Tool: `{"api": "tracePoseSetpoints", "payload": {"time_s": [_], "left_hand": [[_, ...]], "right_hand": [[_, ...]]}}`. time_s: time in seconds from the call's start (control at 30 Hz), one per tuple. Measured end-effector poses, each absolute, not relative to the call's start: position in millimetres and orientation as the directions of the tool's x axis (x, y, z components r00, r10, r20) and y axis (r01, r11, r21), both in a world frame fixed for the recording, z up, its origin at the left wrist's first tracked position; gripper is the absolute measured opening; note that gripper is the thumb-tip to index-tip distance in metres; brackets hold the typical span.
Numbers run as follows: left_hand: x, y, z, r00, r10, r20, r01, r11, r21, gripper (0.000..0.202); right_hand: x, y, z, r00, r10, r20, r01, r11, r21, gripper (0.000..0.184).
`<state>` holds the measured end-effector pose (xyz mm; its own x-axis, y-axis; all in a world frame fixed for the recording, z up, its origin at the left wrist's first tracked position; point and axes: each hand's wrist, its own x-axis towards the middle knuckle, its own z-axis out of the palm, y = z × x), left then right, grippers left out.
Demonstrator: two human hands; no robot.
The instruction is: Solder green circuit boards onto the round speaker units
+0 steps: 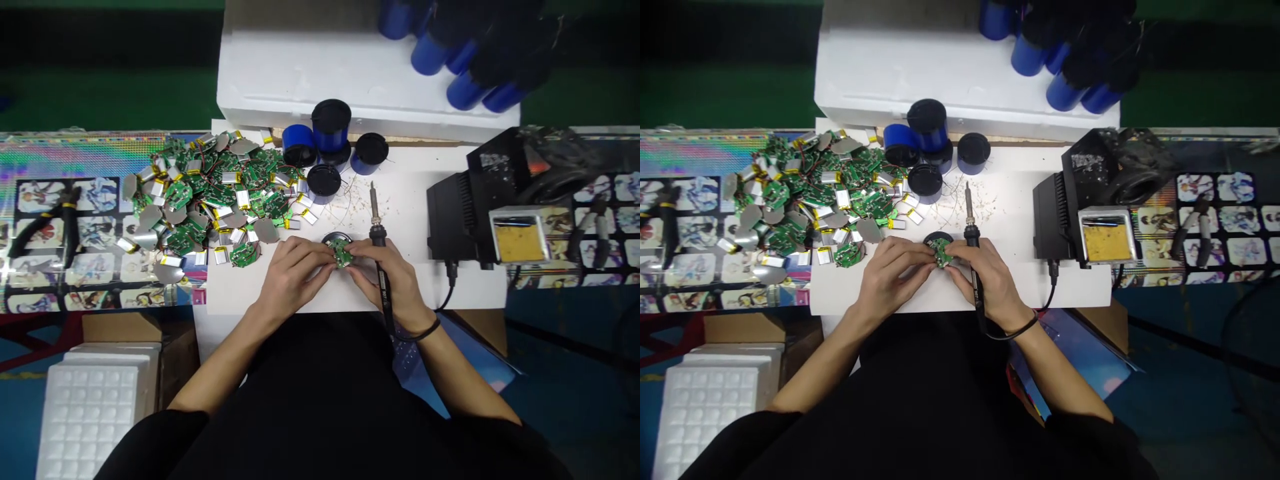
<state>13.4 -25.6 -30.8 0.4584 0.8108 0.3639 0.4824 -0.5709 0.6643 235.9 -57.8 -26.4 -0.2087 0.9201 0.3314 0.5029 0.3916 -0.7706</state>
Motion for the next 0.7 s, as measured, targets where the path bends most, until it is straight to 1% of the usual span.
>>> {"api": "tracePoseSetpoints", "payload": {"time_s": [0.1, 0.2, 0.33, 0.57, 0.63, 0.7], "left_hand": [[13.9, -25.8, -34.8, 0.44, 0.791, 0.424, 0.49, -0.608, 0.625, 0.005], [9.6, -20.0, -33.0, 0.509, 0.726, 0.463, 0.479, -0.686, 0.549, 0.007], [2.0, -8.5, -26.1, 0.641, 0.659, 0.393, 0.458, -0.739, 0.494, 0.01], [3.2, 4.5, -9.7, 0.753, 0.584, 0.302, 0.446, -0.791, 0.419, 0.014], [5.7, 5.5, -4.4, 0.764, 0.582, 0.278, 0.456, -0.793, 0.405, 0.016], [8.0, 5.8, -0.1, 0.772, 0.581, 0.256, 0.469, -0.794, 0.386, 0.019]], "right_hand": [[240.7, -49.4, -26.2, -0.242, 0.919, 0.311, 0.484, 0.392, -0.782, 0.036], [242.3, -44.1, -28.1, -0.267, 0.91, 0.318, 0.456, 0.41, -0.79, 0.035], [242.3, -42.5, -30.5, -0.274, 0.906, 0.322, 0.444, 0.416, -0.793, 0.033], [239.7, -50.2, -25.0, -0.236, 0.92, 0.314, 0.466, 0.391, -0.794, 0.033], [240.0, -56.3, -20.0, -0.203, 0.931, 0.303, 0.469, 0.364, -0.805, 0.03], [241.4, -63.7, -14.3, -0.107, 0.954, 0.28, 0.444, 0.298, -0.845, 0.022]]}}
